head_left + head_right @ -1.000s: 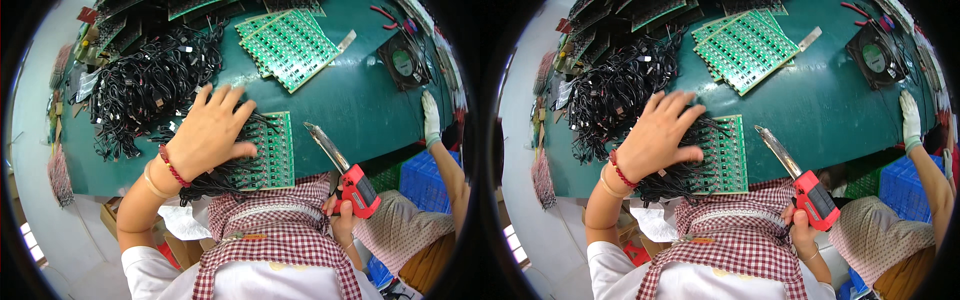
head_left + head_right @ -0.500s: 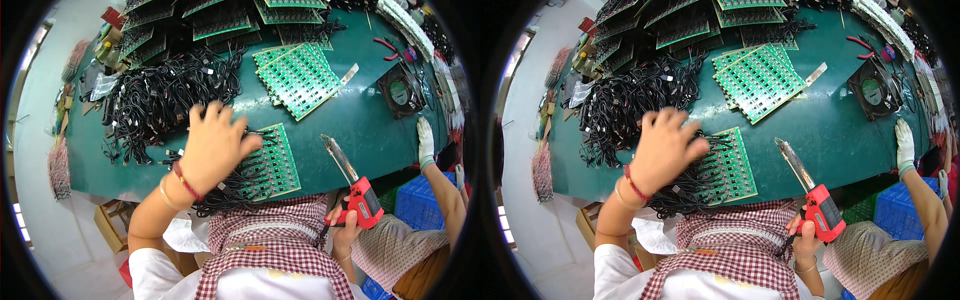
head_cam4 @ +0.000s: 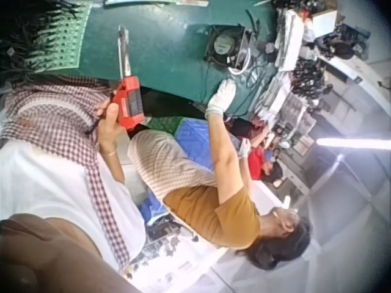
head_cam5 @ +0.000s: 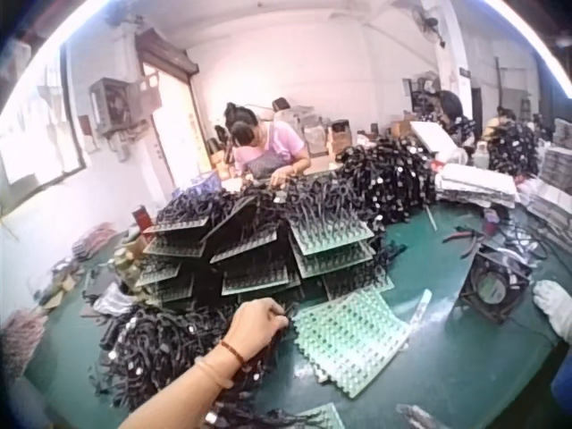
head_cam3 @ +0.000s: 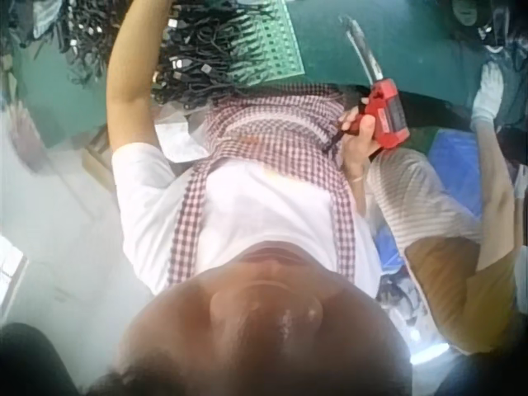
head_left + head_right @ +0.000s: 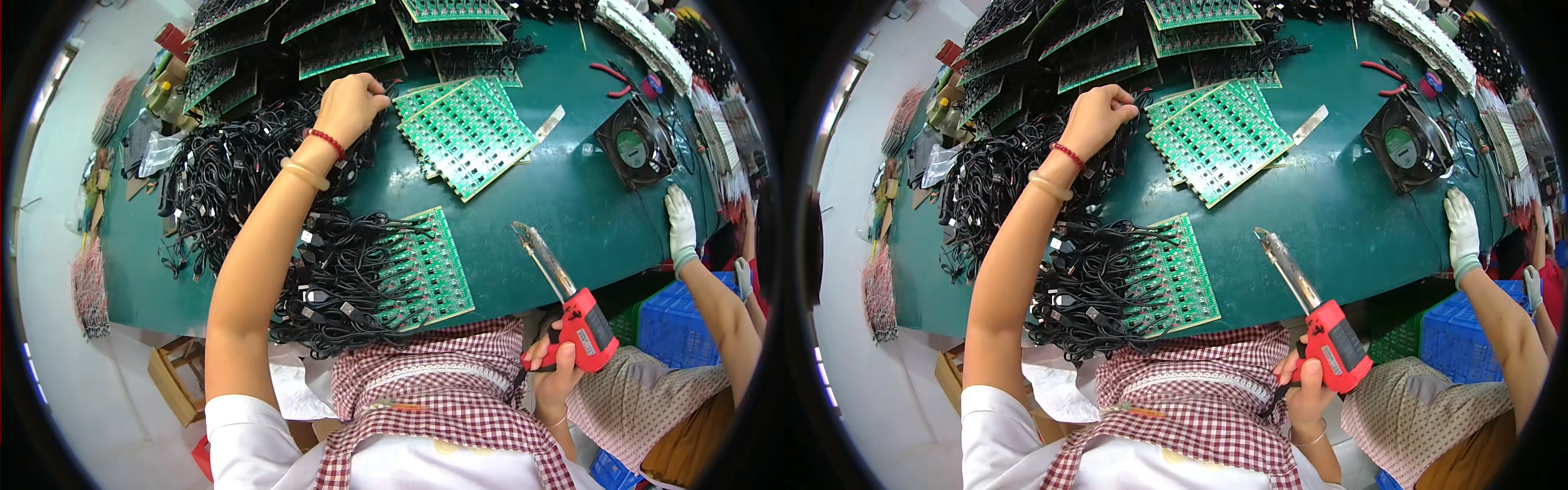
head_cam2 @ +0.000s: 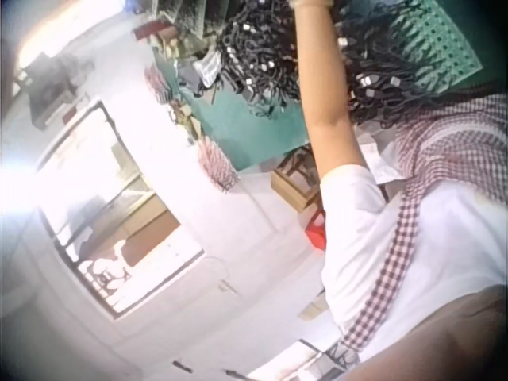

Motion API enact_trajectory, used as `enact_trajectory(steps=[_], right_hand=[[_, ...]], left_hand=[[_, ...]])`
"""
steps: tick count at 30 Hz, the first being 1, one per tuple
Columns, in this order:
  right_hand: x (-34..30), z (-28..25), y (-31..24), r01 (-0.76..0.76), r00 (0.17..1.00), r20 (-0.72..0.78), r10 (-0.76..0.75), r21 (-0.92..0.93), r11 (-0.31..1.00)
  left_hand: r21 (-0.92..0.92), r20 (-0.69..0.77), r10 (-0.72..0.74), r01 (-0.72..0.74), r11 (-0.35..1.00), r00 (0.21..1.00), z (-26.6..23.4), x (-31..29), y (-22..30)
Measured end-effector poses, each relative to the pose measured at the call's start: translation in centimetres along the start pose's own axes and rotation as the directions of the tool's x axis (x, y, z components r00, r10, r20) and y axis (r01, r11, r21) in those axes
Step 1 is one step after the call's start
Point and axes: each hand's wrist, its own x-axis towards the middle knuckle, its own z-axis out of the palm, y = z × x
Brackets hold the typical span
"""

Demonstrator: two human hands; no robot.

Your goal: The person solders cables onto circuit boards using a soldering iron. After completing a board, the person stacks it onto a pile and begins attaching cables to a new circuit board.

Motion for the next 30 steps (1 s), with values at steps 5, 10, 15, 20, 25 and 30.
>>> enact_trajectory(steps=[5,10,15,20,25,30], right_hand=[[1.2,0.0,-0.1,0.012,1.0,0.015,-0.013,0.004,1.0],[1.3,0.6,-0.4,0.037,0.998,0.054,-0.039,0.025,0.999],[0.9,0.5,0.0,0.031,0.999,0.044,-0.031,0.014,0.999],[1.2,0.5,0.0,0.006,0.998,0.06,-0.007,0.016,1.0],[1.3,0.6,-0.1,0.002,0.998,0.059,-0.003,0.029,1.0],[1.1,0.5,-0.1,0.023,0.999,0.037,-0.024,0.022,0.999]], left_hand=[[-0.581,-0.053,0.096,-0.109,0.807,0.994,-2.2,-2.5,2.1],[-0.456,-0.075,0.144,-0.163,0.875,0.987,-6.9,-5.8,5.4],[-0.193,0.087,0.351,-0.33,0.924,0.932,-6.9,-10.9,6.7],[-0.372,0.071,0.243,-0.2,0.906,0.967,-3.7,-14.9,7.2],[-0.352,0.029,0.298,-0.269,0.897,0.954,-2.0,-15.7,8.2],[-0.387,0.138,0.264,-0.194,0.901,0.954,-1.1,-16.3,8.1]])
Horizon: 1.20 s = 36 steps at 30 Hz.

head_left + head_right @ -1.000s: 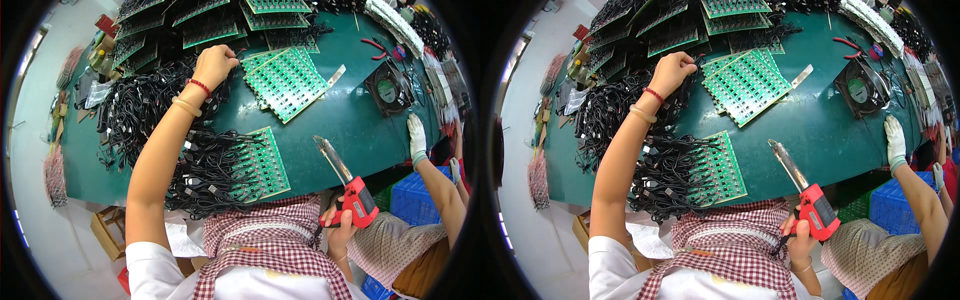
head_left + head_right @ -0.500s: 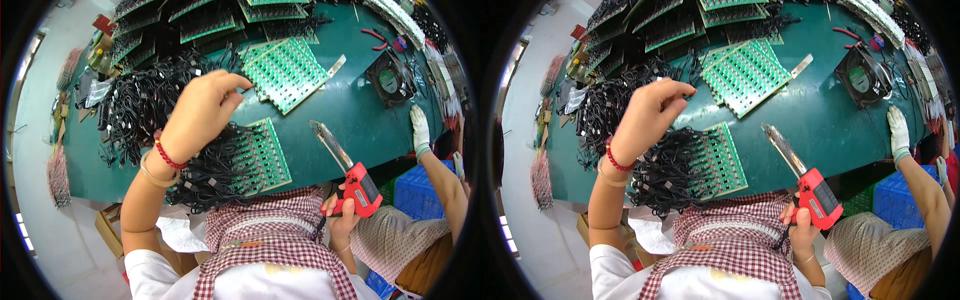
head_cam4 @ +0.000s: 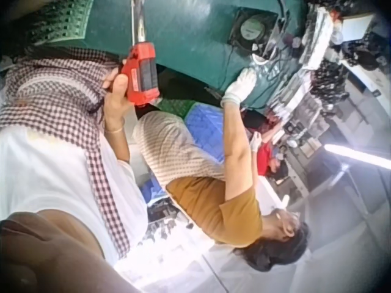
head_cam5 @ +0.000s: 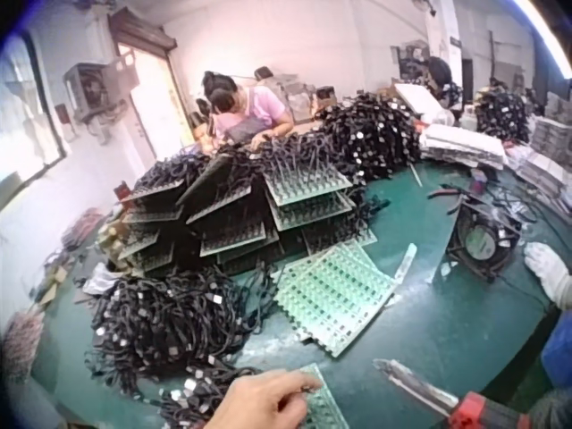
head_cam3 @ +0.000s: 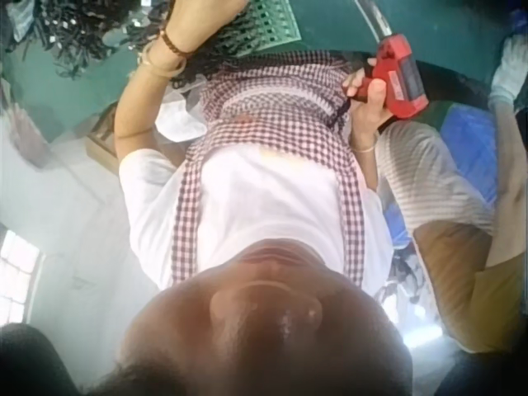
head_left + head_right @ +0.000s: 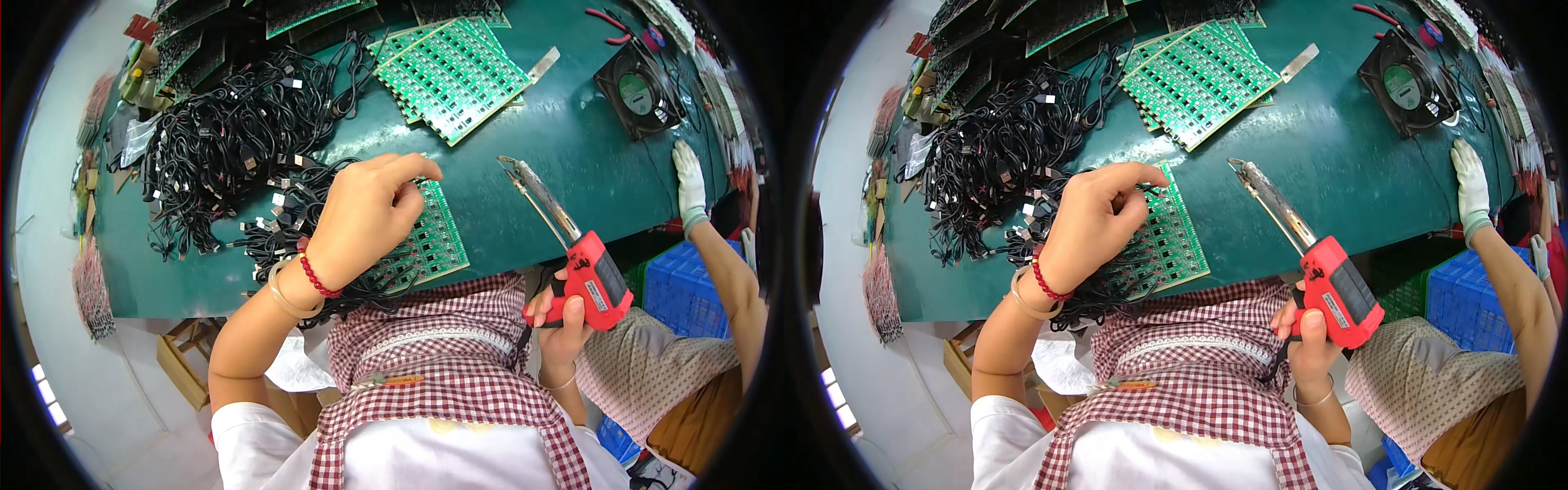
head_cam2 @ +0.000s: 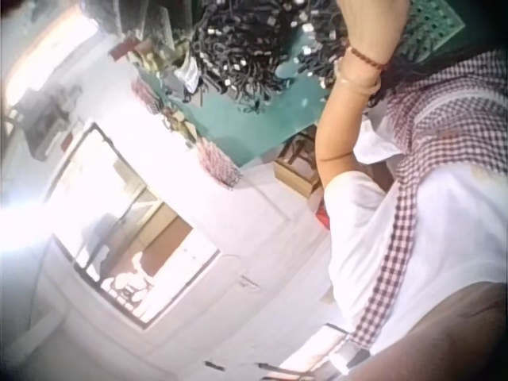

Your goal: The person solders cables onto circuit boards using a soldering iron. After completing a board, the person stacks it onto a pile and begins attaching cables to a new circuit board.

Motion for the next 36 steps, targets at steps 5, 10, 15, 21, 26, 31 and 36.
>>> enact_trajectory(steps=[5,10,15,21,26,31,36], right_hand=[[-0.03,-0.35,0.38,-0.021,1.0,0.016,0.022,-0.013,1.0],[0.34,-0.38,0.4,-0.039,0.999,0.02,0.039,-0.012,0.999],[0.51,-0.49,0.42,-0.056,0.998,0.028,0.056,-0.011,0.998],[0.53,-0.73,0.03,-0.113,0.993,0.03,0.112,0.035,0.993],[0.56,-0.49,0.44,-0.046,0.999,0.022,0.047,-0.021,0.999],[0.49,-0.59,0.13,-0.116,0.993,0.041,0.114,0.036,0.993],[0.42,-0.73,0.09,-0.117,0.992,0.043,0.116,0.016,0.993]], left_hand=[[0.011,0.109,-0.056,0.055,0.998,0.993,0.3,-0.27,-0.31],[-0.062,0.114,-0.182,0.19,0.98,0.977,0.51,-0.49,-0.63],[-0.11,0.1,-0.212,0.222,0.969,0.972,0.66,-0.69,-0.26],[-0.106,0.106,-0.2,0.211,0.972,0.974,0.76,-0.75,-0.52],[-0.098,0.165,-0.172,0.19,0.977,0.971,0.54,-0.65,-0.53],[-0.123,0.123,-0.185,0.2,0.972,0.975,1.01,-0.86,-1.07],[-0.089,0.191,-0.211,0.231,0.969,0.959,0.65,-0.78,-0.85]])
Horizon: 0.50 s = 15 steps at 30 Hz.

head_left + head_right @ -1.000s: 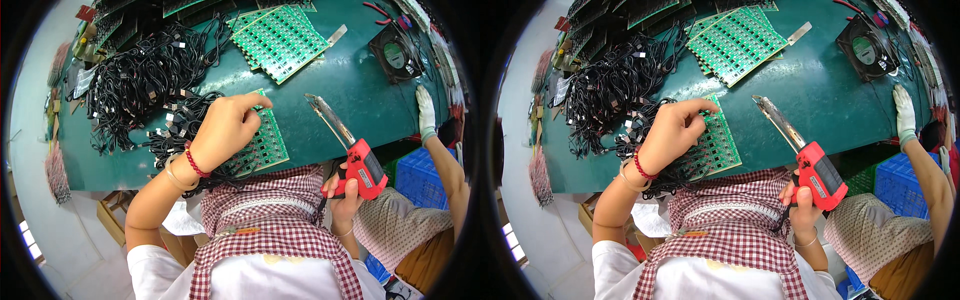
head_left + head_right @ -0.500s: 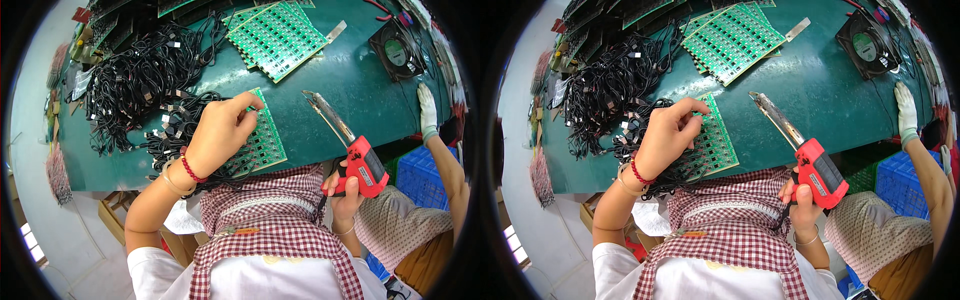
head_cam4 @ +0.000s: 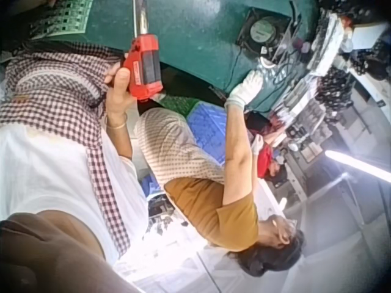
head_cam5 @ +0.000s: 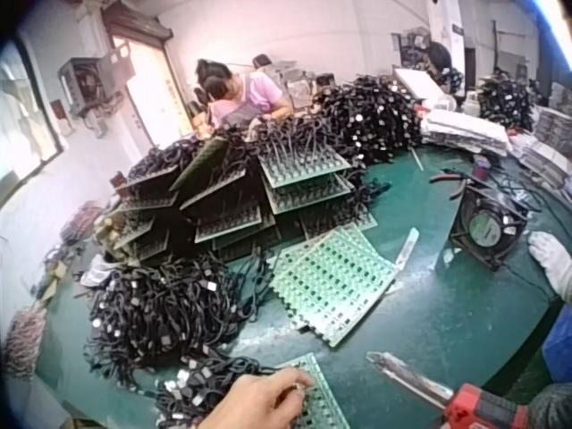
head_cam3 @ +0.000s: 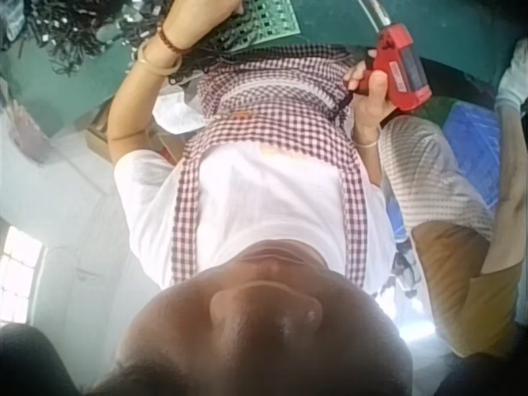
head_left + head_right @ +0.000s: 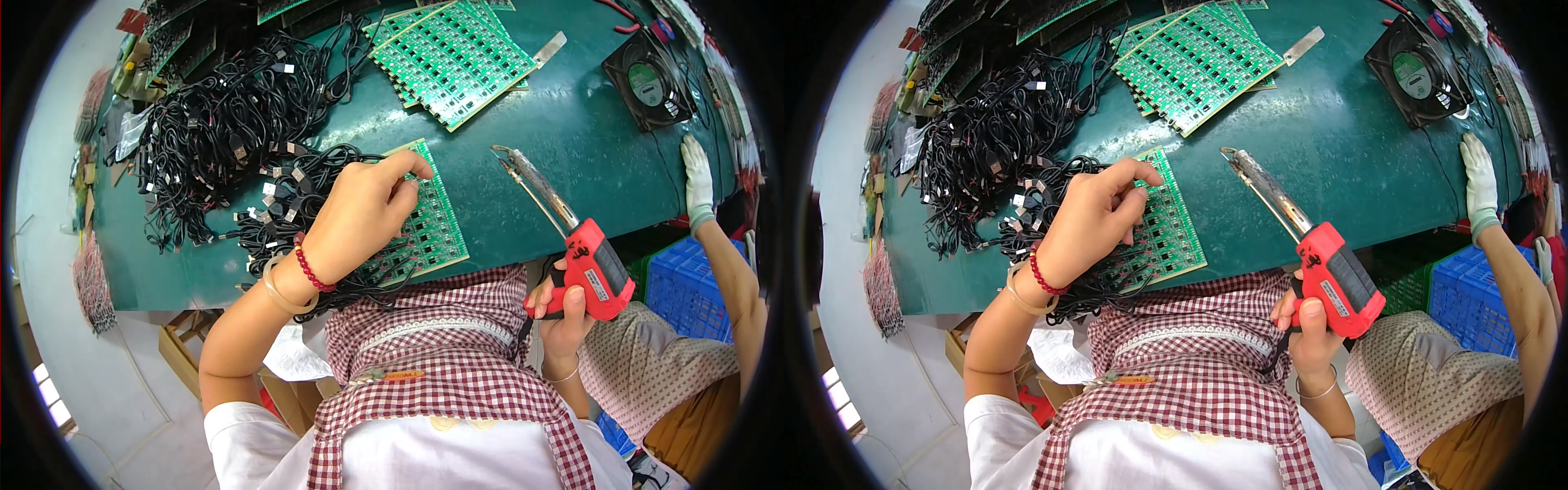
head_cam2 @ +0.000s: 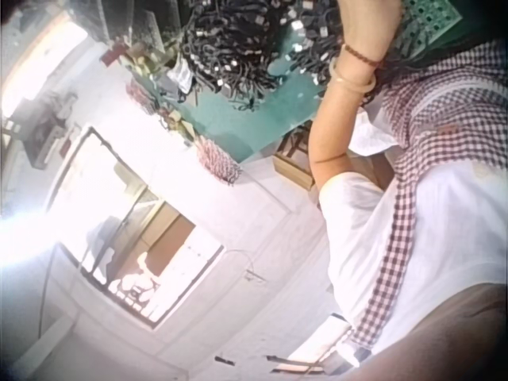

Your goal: The person solders cables onto circuit boards using a soldering iron. After completing a board, the person stacks it onto a pile and begins attaching cables to a new circuit board.

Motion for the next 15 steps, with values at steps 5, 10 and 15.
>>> enact_trajectory(steps=[5,10,15], right_hand=[[0.2,0.1,-0.1,0.015,1.0,0.008,-0.015,-0.014,1.0],[0.2,0.0,0.1,0.013,1.0,0.002,-0.013,-0.017,1.0],[0.3,0.0,-0.2,-0.007,1.0,0.012,0.007,0.006,1.0]], left_hand=[[0.008,0.013,0.04,-0.041,0.999,0.999,0.1,0.0,-0.2],[0.002,0.074,0.072,-0.072,0.997,0.995,0.1,0.0,-0.5],[0.23,-0.04,0.115,-0.103,0.968,0.993,0.6,-0.9,0.2]])
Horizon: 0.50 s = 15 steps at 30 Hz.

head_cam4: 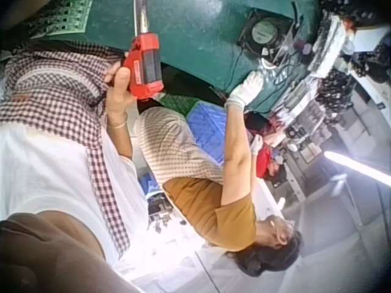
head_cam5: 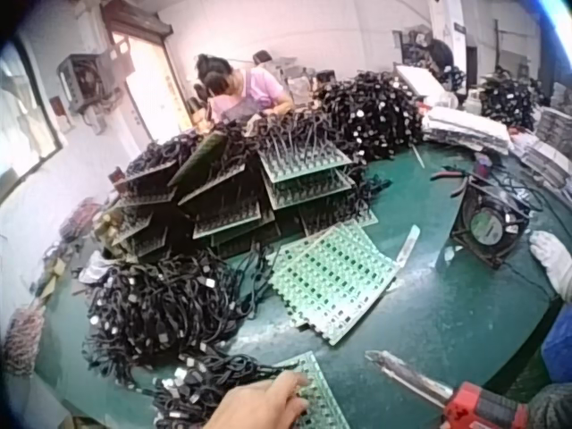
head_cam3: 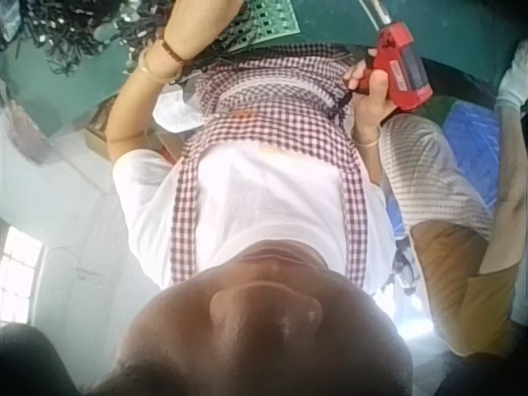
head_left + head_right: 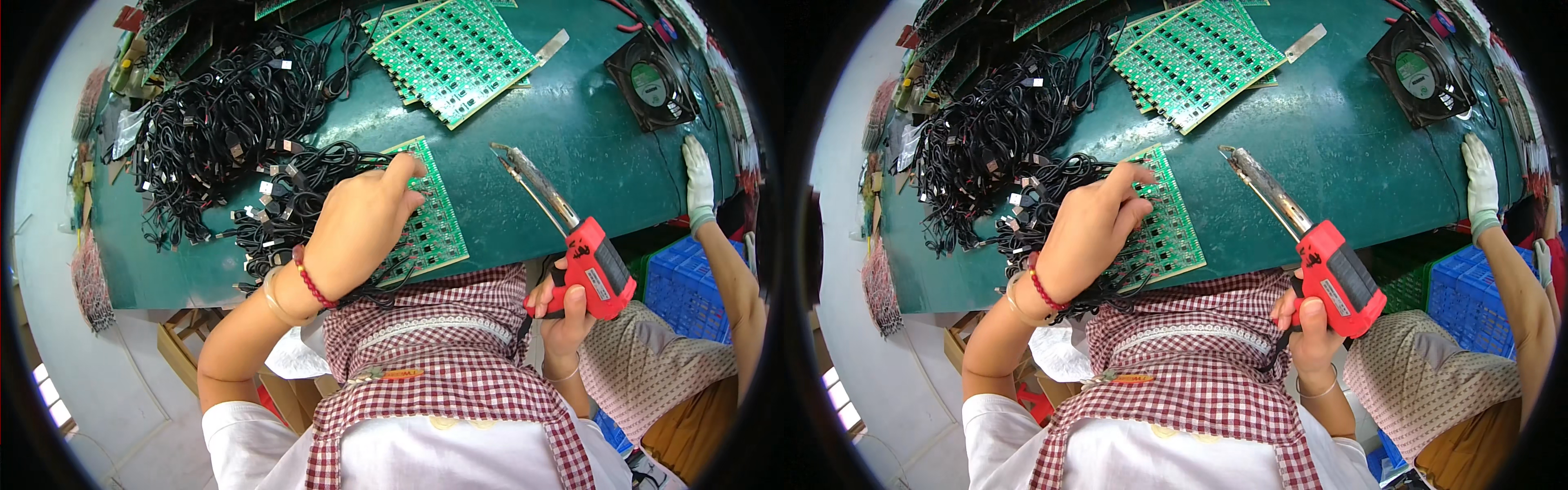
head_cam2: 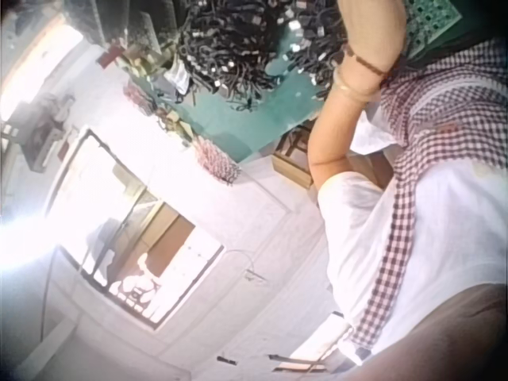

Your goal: The person solders cables onto circuit boards using a soldering iron. After completing a board, the person stacks it onto a pile and begins attaching cables to a new circuit board.

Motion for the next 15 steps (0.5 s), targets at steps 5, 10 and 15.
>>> enact_trajectory(steps=[5,10,15], right_hand=[[0.3,-0.2,0.1,0.034,0.999,-0.01,-0.035,-0.079,0.996],[0.4,-0.5,-0.1,0.006,0.997,0.074,0.001,-0.101,0.995],[0.1,-0.6,0.0,-0.092,0.981,0.158,0.113,-0.134,0.987]], left_hand=[[0.014,-0.026,0.012,-0.011,1.0,1.0,-0.2,-0.4,0.2],[-0.007,-0.13,0.021,-0.023,1.0,0.991,0.9,0.6,-0.4],[0.143,-0.119,0.007,0.01,0.99,0.993,1.6,0.7,-0.5]])
